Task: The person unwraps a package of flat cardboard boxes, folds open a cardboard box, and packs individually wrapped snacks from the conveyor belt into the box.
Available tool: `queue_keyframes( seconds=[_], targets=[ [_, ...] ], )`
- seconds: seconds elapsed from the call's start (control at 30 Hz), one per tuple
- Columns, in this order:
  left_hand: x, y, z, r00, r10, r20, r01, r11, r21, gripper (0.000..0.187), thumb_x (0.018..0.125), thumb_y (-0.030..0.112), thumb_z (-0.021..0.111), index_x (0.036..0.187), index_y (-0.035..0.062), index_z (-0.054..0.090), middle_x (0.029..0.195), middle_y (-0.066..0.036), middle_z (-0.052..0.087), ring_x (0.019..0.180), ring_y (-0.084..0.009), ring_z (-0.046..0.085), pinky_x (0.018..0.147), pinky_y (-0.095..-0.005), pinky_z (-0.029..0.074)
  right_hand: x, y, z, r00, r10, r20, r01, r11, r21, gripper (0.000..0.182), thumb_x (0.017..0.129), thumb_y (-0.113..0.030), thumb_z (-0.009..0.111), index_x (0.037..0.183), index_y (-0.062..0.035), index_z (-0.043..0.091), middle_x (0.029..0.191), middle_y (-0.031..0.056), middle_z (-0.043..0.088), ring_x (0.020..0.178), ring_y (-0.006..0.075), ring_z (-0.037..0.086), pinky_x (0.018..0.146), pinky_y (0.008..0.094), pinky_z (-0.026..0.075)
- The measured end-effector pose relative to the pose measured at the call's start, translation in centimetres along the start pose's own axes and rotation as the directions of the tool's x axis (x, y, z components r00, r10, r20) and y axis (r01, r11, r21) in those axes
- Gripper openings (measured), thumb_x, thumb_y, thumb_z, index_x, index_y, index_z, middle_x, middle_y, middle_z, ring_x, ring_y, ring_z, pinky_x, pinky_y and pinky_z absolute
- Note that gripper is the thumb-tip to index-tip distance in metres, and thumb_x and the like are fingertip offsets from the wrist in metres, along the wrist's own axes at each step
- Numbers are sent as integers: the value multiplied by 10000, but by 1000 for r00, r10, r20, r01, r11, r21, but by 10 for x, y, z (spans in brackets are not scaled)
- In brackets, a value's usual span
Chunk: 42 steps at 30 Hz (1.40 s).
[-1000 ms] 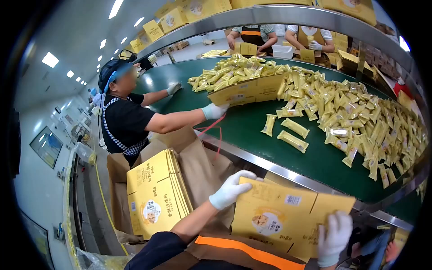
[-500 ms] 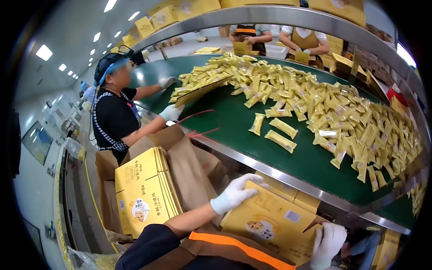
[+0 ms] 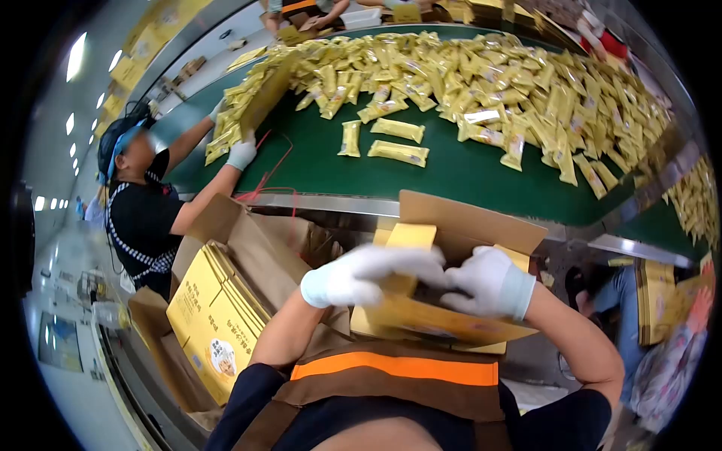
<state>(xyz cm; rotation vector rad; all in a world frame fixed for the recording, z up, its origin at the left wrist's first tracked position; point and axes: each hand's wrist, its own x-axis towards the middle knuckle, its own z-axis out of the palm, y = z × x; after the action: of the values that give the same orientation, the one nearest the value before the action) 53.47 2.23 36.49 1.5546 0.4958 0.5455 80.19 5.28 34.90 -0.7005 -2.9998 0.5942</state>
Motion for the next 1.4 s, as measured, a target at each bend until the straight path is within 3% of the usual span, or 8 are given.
queue_keyframes(
  seconds=[0.17,0.47,0.6,0.7,0.87,1.1,1.23,1.4],
  targets=[
    [8,9,-3,910,-205,361,81,940,330,617,912,371,629,1435,78,480,1389,-148,555,1305,-351,487,1137,-432,302,-16,-30,-20,774,71,-629,-329,894,-305,515,709,-194,751,1185,-57,608,1332,183,538,1250,345,498,1022,477,404],
    [57,27,34,994,99,39,-63,260,963,782,766,384,734,1437,133,421,1349,-131,540,1199,-365,530,1008,-470,413,-59,7,32,826,181,-533,-97,978,182,214,835,-101,633,1032,-19,639,843,160,645,779,336,628,705,362,510],
    [53,-12,7,981,101,-164,109,410,905,848,769,570,657,1411,56,449,1315,-165,565,1197,-384,524,1017,-461,404,-82,19,76,23,851,-524,77,521,850,268,1017,-161,466,1164,26,591,1081,120,679,969,186,643,864,332,528],
    [22,-6,-13,936,107,-336,228,544,807,640,864,441,596,1353,34,524,1225,-185,619,1155,-367,558,1004,-400,428,-123,34,165,457,868,192,-462,47,886,403,1016,-299,477,1299,-18,541,1265,106,615,1116,192,589,981,315,454],
    [-7,-24,-22,729,227,-646,6,941,338,458,1016,311,438,1363,27,533,1160,-132,655,1060,-243,622,964,-341,461,-59,-35,129,684,727,-70,342,-234,910,707,946,-485,584,1417,18,424,1412,104,495,1281,206,471,1072,354,380],
    [-38,-164,57,687,-8,-726,556,649,519,589,942,164,555,1487,36,373,1409,-193,509,1286,-279,507,1075,-409,400,-44,-16,-68,919,315,237,-394,768,504,518,874,-335,640,1277,-22,547,1076,208,682,989,338,657,873,365,508],
    [-16,-85,16,406,198,-892,204,932,300,552,907,-22,470,1454,-8,396,1383,-201,537,1284,-281,524,1080,-351,391,5,-29,-16,911,113,398,-175,977,123,365,886,-340,599,1130,-68,585,866,215,678,864,404,654,812,499,505],
    [50,-24,11,935,175,-309,240,331,913,480,826,259,680,1262,79,590,1329,-133,568,1233,-334,521,998,-409,452,34,-40,-10,960,82,268,-129,979,161,321,900,-384,567,978,-94,679,875,158,691,849,366,662,771,464,521]
  ],
)
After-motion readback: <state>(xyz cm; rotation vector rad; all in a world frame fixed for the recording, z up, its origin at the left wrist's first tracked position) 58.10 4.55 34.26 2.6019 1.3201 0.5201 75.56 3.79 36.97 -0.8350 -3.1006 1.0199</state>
